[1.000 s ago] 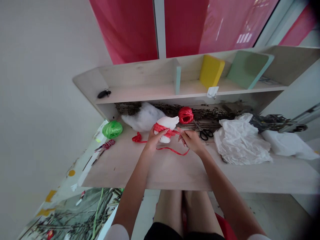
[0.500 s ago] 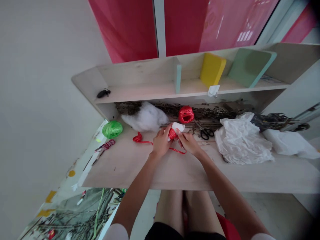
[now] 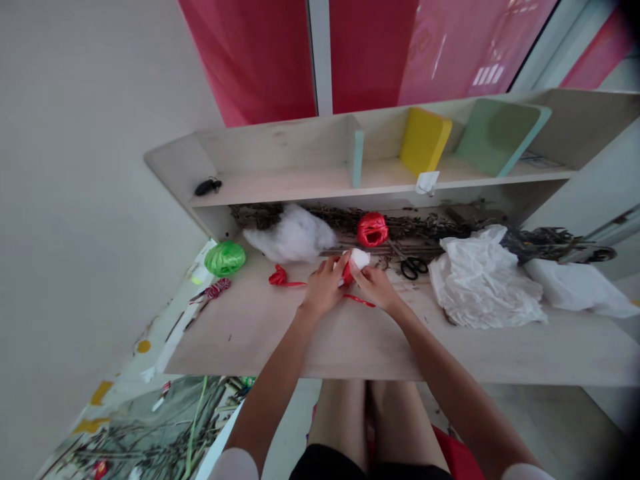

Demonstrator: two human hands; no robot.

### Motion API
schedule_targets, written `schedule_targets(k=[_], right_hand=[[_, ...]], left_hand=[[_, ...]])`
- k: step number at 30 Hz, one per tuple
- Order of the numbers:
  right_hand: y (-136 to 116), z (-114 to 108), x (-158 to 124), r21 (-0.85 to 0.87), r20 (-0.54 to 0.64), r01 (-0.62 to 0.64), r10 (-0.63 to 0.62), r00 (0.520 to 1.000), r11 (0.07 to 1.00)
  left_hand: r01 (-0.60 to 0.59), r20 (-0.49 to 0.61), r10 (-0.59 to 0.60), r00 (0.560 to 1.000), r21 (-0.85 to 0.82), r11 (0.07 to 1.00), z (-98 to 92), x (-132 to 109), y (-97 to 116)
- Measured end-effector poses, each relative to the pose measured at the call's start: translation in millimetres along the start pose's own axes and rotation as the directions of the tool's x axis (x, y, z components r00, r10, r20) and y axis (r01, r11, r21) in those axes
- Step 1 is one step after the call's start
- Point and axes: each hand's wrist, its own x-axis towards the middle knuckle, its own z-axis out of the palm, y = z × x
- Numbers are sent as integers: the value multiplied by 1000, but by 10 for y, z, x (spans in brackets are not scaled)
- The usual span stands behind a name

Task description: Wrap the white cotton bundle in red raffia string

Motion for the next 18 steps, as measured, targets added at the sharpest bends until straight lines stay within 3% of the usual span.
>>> schedule_targets(k=[5, 8, 13, 16, 18], right_hand=[[28, 59, 5, -57, -8, 15, -15, 1000, 998], [47, 91, 24, -3, -43, 32, -33, 999, 999], [-12, 69, 22, 162, -70, 21, -10, 998, 987], [-73, 15, 15, 278, -113, -15, 48, 992, 960], [-92, -16, 14, 322, -167, -26, 84, 982, 947]], left_hand=[[62, -46, -67, 997, -90, 994, 38, -11, 46], [124, -139, -170, 976, -291, 949, 29, -1, 41], [99, -209, -259, 943, -567, 818, -11, 39, 42], [47, -196, -321, 926, -787, 616, -42, 76, 60], [69, -68, -371, 926, -937, 342, -72, 99, 69]])
